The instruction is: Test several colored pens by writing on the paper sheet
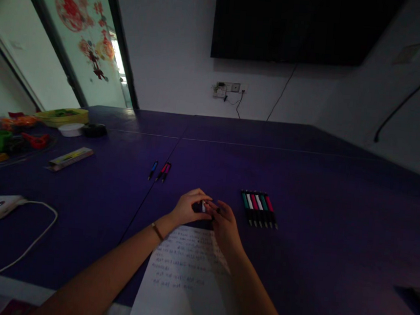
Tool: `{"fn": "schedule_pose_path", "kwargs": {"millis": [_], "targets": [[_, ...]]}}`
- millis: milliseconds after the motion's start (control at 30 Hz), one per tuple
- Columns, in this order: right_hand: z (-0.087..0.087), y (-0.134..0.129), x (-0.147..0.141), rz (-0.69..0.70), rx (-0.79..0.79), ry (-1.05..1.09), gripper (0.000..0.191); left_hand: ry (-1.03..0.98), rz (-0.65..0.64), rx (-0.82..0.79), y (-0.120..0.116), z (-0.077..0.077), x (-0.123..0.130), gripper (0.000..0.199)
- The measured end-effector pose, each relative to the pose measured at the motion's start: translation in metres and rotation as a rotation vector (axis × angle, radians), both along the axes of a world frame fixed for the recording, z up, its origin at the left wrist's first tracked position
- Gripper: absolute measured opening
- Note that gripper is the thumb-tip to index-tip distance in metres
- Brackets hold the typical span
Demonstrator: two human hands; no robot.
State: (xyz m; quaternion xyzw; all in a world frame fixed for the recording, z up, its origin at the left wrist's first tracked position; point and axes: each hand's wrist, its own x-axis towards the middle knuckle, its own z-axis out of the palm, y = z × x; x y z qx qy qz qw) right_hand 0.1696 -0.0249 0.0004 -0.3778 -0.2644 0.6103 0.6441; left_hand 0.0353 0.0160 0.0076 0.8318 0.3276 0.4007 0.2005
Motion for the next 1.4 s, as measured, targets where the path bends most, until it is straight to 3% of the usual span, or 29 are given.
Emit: {"fn": "schedule_pose_path", "kwargs": {"millis": [67,200,367,567,767,900,1100,1300,1400], "targets": [[0.002,-0.001,0.001,0.024,-0.020,0.033,0.043,0.046,-0.057,0.060,-0.003,0.002,0.001,0.052],[0.004,-0.003,0.002,0.046,-0.011,0.020,0.048,0.116,-0.083,0.082,-0.005,0.002,0.002,0.046],[0.004,-0.004,0.002,0.081,-0.010,-0.049,0.038,0.041,-0.073,0.022,-0.004,0.001,0.002,0.044],[0.006,-0.005,0.001,0.081,-0.018,-0.099,0.030,-0.236,-0.107,-0.195,0.001,0.000,0.004,0.017],[0.012,-0.008,0.000,0.199,0.013,-0.176,0.030,-0.435,-0.224,-0.543,0.007,-0.003,0.005,0.021],[0.010,-0.009,0.000,0.249,0.029,-0.187,0.030,-0.535,-0.261,-0.665,0.008,-0.002,0.003,0.021],[0.009,-0.010,0.000,0.269,-0.002,-0.299,0.031,-0.673,-0.161,-0.697,0.013,-0.004,0.000,0.020],[0.016,-0.012,-0.001,0.211,-0.072,-0.448,0.025,-0.792,0.085,-0.684,0.018,-0.011,0.000,0.018],[0.016,-0.012,-0.001,0.156,-0.066,-0.517,0.023,-0.718,0.059,-0.667,0.017,-0.010,0.001,0.016]]}}
